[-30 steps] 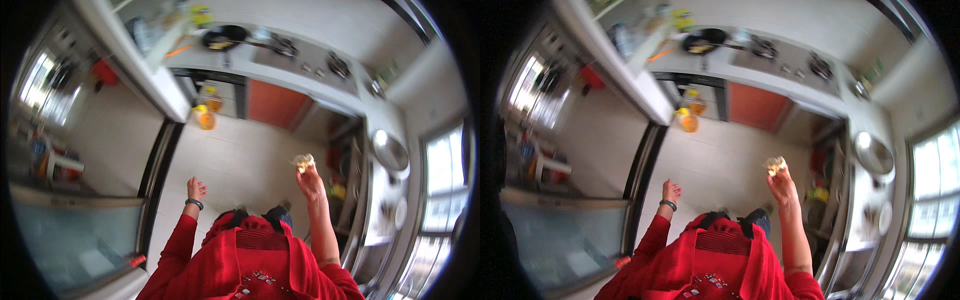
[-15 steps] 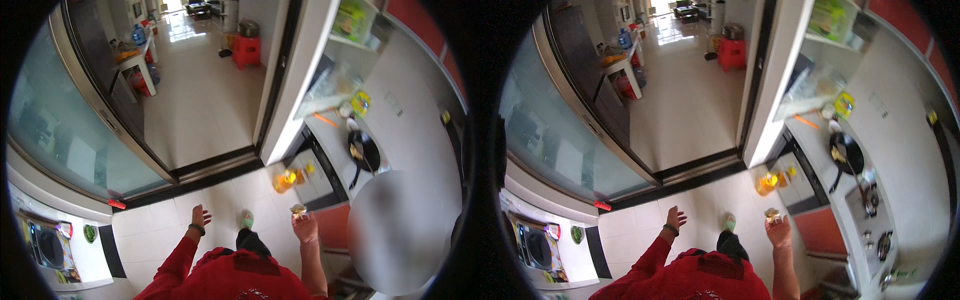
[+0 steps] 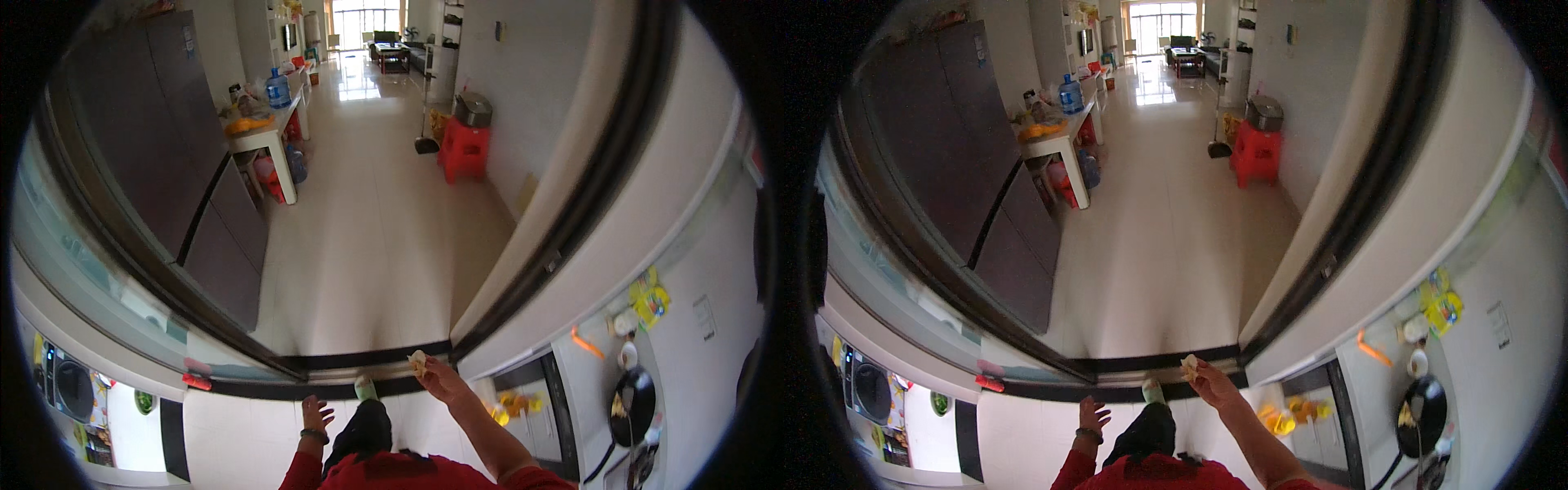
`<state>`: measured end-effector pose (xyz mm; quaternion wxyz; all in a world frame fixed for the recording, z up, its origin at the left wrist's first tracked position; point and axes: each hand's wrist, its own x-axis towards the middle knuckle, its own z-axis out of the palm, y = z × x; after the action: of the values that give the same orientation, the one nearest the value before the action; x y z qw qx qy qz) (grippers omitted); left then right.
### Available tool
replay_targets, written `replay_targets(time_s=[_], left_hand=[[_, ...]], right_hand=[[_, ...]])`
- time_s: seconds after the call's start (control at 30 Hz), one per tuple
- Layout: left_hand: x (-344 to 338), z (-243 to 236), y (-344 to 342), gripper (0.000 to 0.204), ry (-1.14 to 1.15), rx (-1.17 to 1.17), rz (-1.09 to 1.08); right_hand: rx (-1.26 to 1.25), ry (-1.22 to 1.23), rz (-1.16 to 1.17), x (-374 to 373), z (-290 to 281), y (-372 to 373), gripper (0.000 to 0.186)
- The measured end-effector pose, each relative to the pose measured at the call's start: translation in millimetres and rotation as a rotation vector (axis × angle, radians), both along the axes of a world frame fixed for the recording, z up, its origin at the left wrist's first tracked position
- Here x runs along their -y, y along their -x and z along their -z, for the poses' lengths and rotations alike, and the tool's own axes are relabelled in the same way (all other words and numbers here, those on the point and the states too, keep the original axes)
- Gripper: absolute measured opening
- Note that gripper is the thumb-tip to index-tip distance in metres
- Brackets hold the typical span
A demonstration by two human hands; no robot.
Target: The person removes a metal sink trim piece, discards debris, washes and dries hands, then retrieves a roll of paper towels. They tear off a sheet, place it along the sink edge, and repeatedly press and adjust the metal trim over the paper towel. Finally, they lift the trim and wipe it with a tissue.
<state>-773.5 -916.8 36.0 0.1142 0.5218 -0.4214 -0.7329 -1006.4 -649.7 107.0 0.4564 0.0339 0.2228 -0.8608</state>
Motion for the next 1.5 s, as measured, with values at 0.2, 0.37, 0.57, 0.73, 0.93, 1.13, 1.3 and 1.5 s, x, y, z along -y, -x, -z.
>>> replay_targets(time_s=[0.2, 0.37, 0.57, 0.73, 0.93, 1.13, 1.3, 1.5], left_hand=[[119, 13, 135, 0.034, -0.164, -0.019, -0.074], [204, -28, 289, 0.040, 0.058, -0.022, -0.041], [258, -74, 507, 0.042, 0.155, -0.050, 0.189], [290, -76, 668, 0.047, 0.100, -0.142, 0.220], [349, -76, 815, 0.041, 0.074, -0.077, 0.082], [431, -60, 923, 0.049, 0.060, -0.068, -0.098], [531, -46, 1052, 0.051, 0.061, -0.005, -0.154], [622, -77, 1273, 0.048, 0.106, -0.047, -0.006]], right_hand=[[0.129, -0.027, 0.062, 91, -2, 163, 0.023], [0.228, -0.184, 0.150, 138, -12, 287, 0.022], [0.241, -0.213, 0.337, 166, -10, 437, 0.026], [0.352, -0.115, 0.350, 200, 17, 591, 0.032], [0.191, 0.063, 0.143, 286, 13, 793, 0.038], [0.141, 0.123, 0.108, 388, -8, 970, 0.042], [0.218, 0.054, 0.132, 465, 8, 1107, 0.034], [0.290, -0.038, 0.262, 512, 20, 1264, 0.030]])
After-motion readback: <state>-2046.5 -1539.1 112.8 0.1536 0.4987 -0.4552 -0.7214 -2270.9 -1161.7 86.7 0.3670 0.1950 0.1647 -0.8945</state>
